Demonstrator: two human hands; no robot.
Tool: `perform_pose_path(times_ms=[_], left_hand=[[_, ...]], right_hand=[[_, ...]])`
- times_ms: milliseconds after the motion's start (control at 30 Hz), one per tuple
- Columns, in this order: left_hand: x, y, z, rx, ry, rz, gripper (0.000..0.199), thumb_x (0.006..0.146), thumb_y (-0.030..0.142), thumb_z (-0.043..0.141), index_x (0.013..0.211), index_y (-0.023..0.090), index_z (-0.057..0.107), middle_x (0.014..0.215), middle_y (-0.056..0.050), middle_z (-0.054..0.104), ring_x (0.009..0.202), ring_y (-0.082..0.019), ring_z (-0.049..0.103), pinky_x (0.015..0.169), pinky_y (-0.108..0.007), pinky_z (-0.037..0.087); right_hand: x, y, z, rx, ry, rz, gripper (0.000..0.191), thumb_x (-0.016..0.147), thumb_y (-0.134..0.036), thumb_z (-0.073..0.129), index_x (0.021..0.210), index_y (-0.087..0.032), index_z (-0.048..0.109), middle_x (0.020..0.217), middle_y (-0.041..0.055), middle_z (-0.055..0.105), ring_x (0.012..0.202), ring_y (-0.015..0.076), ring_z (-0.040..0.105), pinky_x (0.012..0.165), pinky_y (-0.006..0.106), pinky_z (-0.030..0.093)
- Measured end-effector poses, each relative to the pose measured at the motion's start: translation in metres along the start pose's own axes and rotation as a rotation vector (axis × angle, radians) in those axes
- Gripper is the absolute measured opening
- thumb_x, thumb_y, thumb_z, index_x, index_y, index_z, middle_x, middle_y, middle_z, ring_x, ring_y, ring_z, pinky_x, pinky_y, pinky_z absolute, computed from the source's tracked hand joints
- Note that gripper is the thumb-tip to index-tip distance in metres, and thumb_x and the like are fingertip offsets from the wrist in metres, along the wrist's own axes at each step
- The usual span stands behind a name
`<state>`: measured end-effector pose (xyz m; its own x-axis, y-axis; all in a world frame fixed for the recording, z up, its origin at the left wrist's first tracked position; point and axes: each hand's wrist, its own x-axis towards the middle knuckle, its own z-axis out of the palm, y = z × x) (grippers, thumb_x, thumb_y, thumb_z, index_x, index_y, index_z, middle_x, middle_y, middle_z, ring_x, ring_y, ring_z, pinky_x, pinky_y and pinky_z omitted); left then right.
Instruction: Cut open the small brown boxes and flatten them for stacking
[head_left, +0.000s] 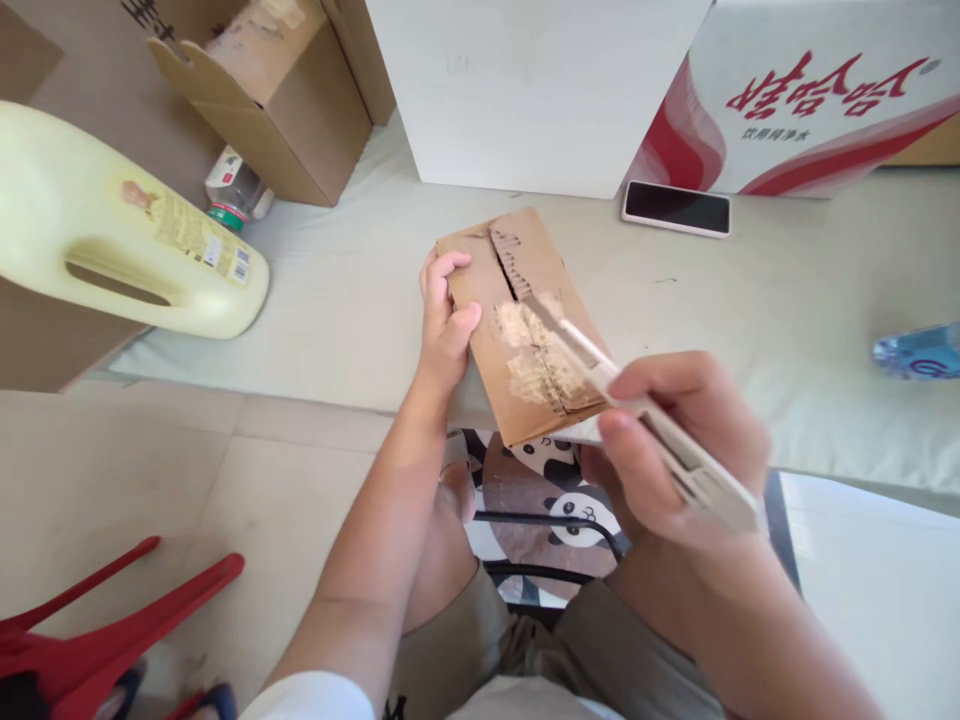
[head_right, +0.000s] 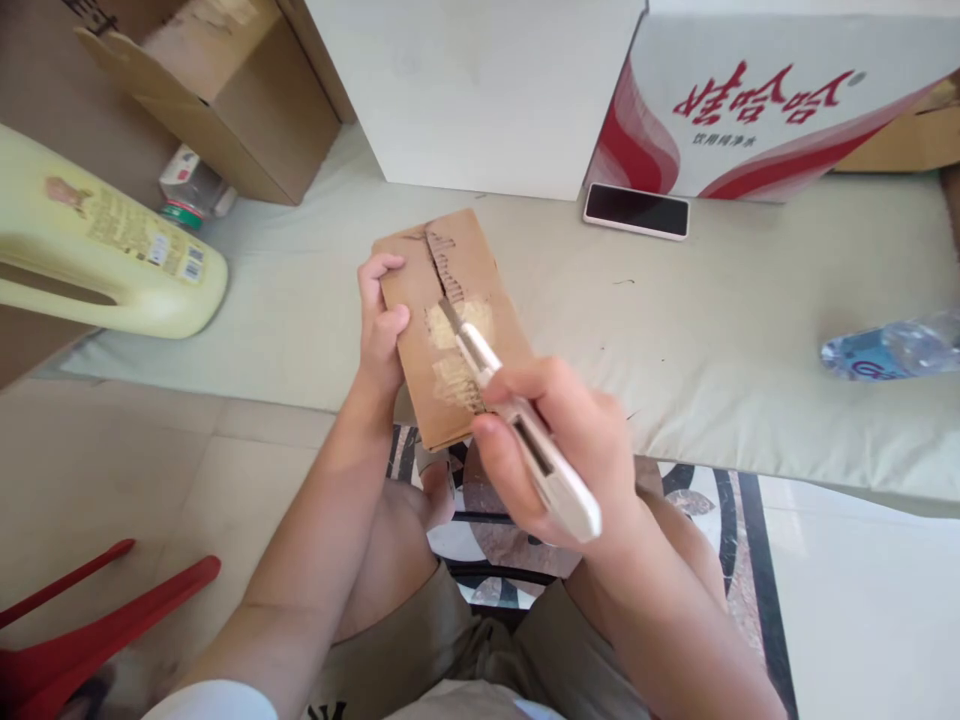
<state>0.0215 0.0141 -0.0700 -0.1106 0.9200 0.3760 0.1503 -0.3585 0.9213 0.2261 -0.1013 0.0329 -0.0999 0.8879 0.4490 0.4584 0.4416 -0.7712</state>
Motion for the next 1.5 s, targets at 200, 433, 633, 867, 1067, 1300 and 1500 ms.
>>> perform_pose_path(times_ms=[200, 433, 633, 867, 1067, 1300, 1500], left_hand=[[0.0, 0.0, 0.0, 0.006, -0.004, 0.004, 0.049, 0.087, 0.062, 0.062, 0.123, 0.03, 0.054, 0.145, -0.008, 0.048, 0.149, -0.034, 0.035, 0.122, -0.05, 0.035], [0.0, 0.002, 0.001, 0.015, 0.005, -0.015, 0.049, 0.087, 0.062, 0.062, 0.123, 0.029, 0.055, 0.143, -0.008, 0.049, 0.149, -0.034, 0.034, 0.122, -0.049, 0.034], [0.001, -0.011, -0.002, -0.016, -0.031, 0.101, 0.054, 0.086, 0.069, 0.06, 0.125, 0.031, 0.054, 0.142, -0.007, 0.05, 0.147, -0.034, 0.037, 0.122, -0.049, 0.034], [0.003, -0.019, -0.003, -0.061, -0.03, 0.167, 0.053, 0.086, 0.071, 0.058, 0.125, 0.035, 0.056, 0.137, -0.006, 0.052, 0.141, -0.033, 0.044, 0.119, -0.05, 0.037], [-0.001, -0.01, 0.0, -0.119, 0.019, 0.077, 0.047, 0.086, 0.064, 0.065, 0.12, 0.033, 0.059, 0.133, -0.006, 0.053, 0.142, -0.034, 0.043, 0.121, -0.052, 0.036], [0.0, 0.0, 0.001, -0.208, 0.061, -0.056, 0.036, 0.084, 0.051, 0.072, 0.111, 0.03, 0.061, 0.136, -0.005, 0.053, 0.146, -0.035, 0.038, 0.123, -0.052, 0.033], [0.0, 0.001, 0.003, -0.235, 0.081, -0.094, 0.036, 0.083, 0.049, 0.073, 0.111, 0.029, 0.061, 0.137, -0.006, 0.052, 0.148, -0.035, 0.037, 0.123, -0.052, 0.032]], right_hand=[[0.008, -0.007, 0.005, -0.213, -0.096, -0.038, 0.012, 0.091, -0.02, 0.057, 0.101, -0.024, 0.06, 0.058, -0.0072, 0.057, 0.042, 0.0084, 0.047, 0.044, 0.023, 0.038], [0.01, -0.002, 0.008, -0.267, -0.105, -0.091, 0.012, 0.09, -0.021, 0.058, 0.1, -0.023, 0.064, 0.061, -0.0058, 0.063, 0.043, 0.0077, 0.05, 0.045, 0.021, 0.04], [0.01, 0.001, 0.01, -0.289, -0.093, -0.106, 0.014, 0.09, -0.021, 0.059, 0.101, -0.022, 0.068, 0.065, -0.0041, 0.069, 0.043, 0.0077, 0.053, 0.046, 0.021, 0.04], [0.012, 0.008, 0.014, -0.287, -0.087, -0.169, 0.018, 0.09, -0.018, 0.06, 0.104, -0.021, 0.07, 0.07, -0.0029, 0.072, 0.052, 0.0086, 0.061, 0.05, 0.021, 0.042], [0.011, 0.007, 0.008, -0.151, -0.073, -0.079, 0.013, 0.086, -0.017, 0.061, 0.097, -0.02, 0.069, 0.059, -0.0059, 0.062, 0.045, 0.007, 0.052, 0.046, 0.02, 0.039], [0.011, 0.011, 0.006, -0.034, -0.006, -0.244, 0.013, 0.086, -0.014, 0.055, 0.089, -0.021, 0.066, 0.055, -0.0043, 0.054, 0.043, 0.008, 0.044, 0.043, 0.023, 0.035], [0.009, 0.013, 0.006, -0.055, 0.055, -0.337, 0.013, 0.089, -0.017, 0.053, 0.084, -0.021, 0.065, 0.055, -0.0031, 0.052, 0.045, 0.0092, 0.045, 0.048, 0.026, 0.038]])
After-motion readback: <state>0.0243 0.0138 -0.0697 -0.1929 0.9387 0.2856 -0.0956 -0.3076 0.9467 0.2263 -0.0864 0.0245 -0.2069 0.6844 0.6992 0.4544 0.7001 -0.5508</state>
